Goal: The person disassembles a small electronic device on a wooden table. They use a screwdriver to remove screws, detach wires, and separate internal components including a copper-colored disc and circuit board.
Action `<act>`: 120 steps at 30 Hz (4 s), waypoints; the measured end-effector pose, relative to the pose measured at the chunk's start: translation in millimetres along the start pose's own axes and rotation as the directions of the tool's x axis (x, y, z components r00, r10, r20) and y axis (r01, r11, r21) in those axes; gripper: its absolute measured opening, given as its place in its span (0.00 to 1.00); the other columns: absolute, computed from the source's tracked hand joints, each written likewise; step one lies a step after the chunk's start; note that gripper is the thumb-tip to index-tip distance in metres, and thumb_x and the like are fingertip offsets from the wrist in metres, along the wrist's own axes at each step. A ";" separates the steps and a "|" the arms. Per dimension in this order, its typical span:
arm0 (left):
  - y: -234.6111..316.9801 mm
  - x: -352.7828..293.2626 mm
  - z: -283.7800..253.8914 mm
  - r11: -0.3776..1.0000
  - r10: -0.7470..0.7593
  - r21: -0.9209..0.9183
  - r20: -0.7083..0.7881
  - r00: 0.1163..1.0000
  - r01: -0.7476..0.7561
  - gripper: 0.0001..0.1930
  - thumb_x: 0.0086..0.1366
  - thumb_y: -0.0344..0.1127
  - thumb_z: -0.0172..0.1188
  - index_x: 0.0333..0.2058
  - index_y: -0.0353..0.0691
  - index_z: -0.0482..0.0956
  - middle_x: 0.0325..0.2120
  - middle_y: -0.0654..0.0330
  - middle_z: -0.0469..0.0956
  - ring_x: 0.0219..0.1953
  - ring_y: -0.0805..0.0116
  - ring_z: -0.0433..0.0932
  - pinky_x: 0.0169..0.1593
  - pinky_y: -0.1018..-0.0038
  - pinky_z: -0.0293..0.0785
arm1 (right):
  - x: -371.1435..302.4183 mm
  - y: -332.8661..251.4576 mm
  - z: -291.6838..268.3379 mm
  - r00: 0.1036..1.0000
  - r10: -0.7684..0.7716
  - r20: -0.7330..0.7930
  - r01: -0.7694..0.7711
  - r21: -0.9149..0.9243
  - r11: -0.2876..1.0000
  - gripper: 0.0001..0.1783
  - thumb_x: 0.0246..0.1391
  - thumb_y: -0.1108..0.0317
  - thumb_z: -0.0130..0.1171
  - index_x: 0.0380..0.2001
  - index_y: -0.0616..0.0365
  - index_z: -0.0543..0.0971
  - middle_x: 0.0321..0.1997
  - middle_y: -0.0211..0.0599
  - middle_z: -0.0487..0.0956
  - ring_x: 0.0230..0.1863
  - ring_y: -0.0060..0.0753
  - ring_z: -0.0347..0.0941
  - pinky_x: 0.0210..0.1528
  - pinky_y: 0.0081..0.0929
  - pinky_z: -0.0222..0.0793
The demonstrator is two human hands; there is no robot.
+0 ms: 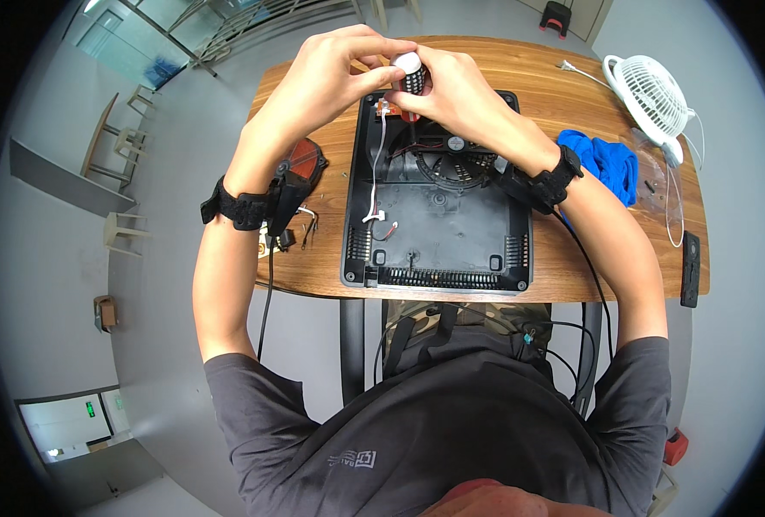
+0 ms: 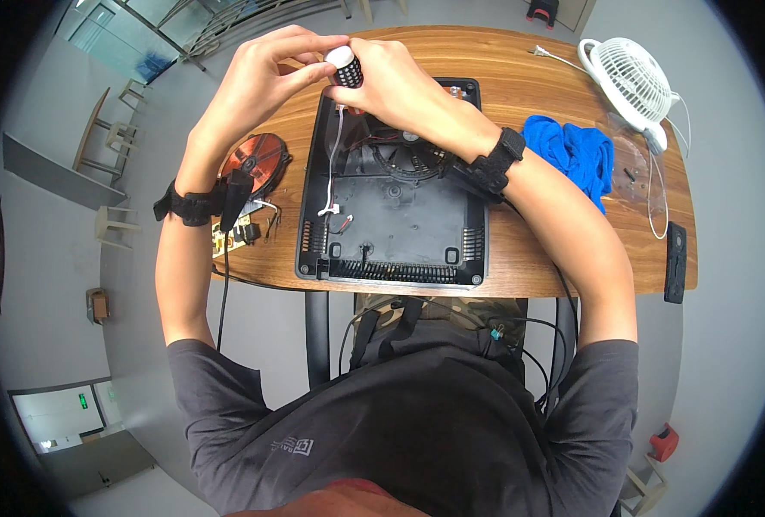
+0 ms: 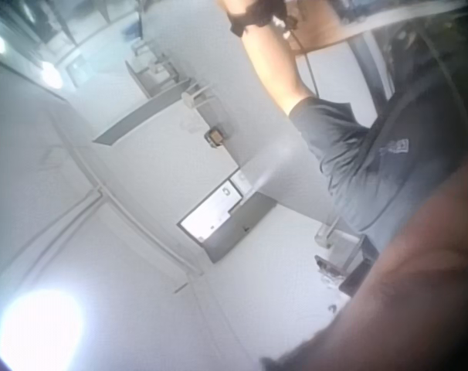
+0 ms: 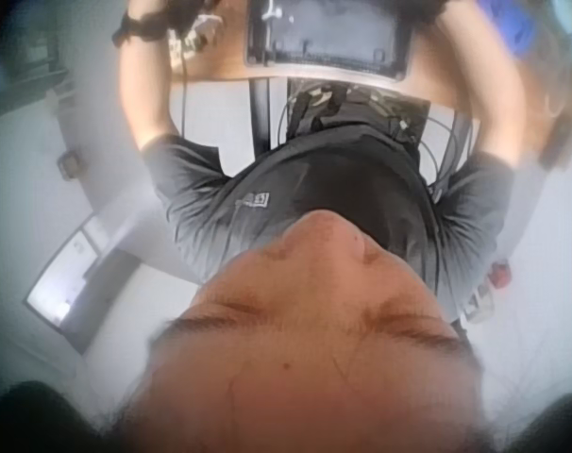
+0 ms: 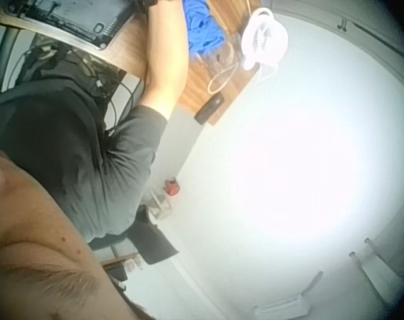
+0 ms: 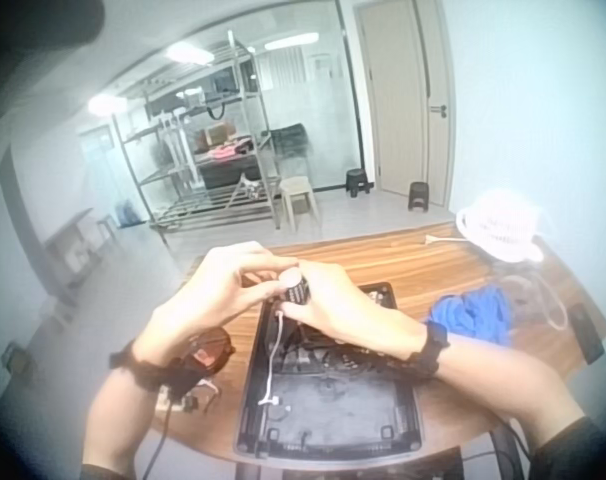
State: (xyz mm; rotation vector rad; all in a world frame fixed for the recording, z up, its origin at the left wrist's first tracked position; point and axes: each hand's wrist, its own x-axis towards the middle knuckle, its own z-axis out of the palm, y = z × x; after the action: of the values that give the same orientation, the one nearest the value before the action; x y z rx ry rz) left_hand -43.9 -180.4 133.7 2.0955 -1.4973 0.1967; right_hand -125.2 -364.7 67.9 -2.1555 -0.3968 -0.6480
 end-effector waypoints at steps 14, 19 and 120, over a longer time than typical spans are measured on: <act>2.0 2.1 0.6 1.000 -0.007 -0.027 -0.004 1.000 0.007 0.17 0.65 0.33 0.68 0.52 0.42 0.85 0.40 0.61 0.84 0.40 0.69 0.86 0.47 0.73 0.83 | 1.1 4.7 -0.6 1.000 -0.009 -0.007 0.009 0.010 1.000 0.19 0.54 0.65 0.69 0.42 0.70 0.79 0.25 0.45 0.84 0.28 0.38 0.85 0.32 0.32 0.79; -0.2 0.9 0.3 1.000 -0.008 -0.026 -0.002 1.000 0.008 0.17 0.64 0.33 0.68 0.52 0.41 0.85 0.40 0.60 0.84 0.39 0.69 0.86 0.46 0.73 0.82 | 2.4 2.7 -0.3 1.000 -0.016 0.001 0.016 0.005 1.000 0.19 0.53 0.66 0.68 0.42 0.70 0.79 0.26 0.46 0.85 0.30 0.39 0.86 0.33 0.33 0.80; -1.6 12.3 10.7 0.984 -0.178 -0.016 -0.068 0.982 0.177 0.17 0.61 0.39 0.72 0.39 0.32 0.79 0.30 0.55 0.81 0.29 0.67 0.81 0.33 0.71 0.76 | 12.6 -7.0 -0.3 0.990 0.092 -0.108 -0.099 -0.068 0.993 0.19 0.47 0.67 0.71 0.41 0.67 0.84 0.36 0.56 0.81 0.40 0.56 0.81 0.45 0.45 0.75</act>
State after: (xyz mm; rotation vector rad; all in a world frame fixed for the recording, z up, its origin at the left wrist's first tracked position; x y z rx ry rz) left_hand -40.0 -195.7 129.4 2.1778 -1.2612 0.1920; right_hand -118.4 -360.0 79.8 -2.1844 -0.2151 -0.7274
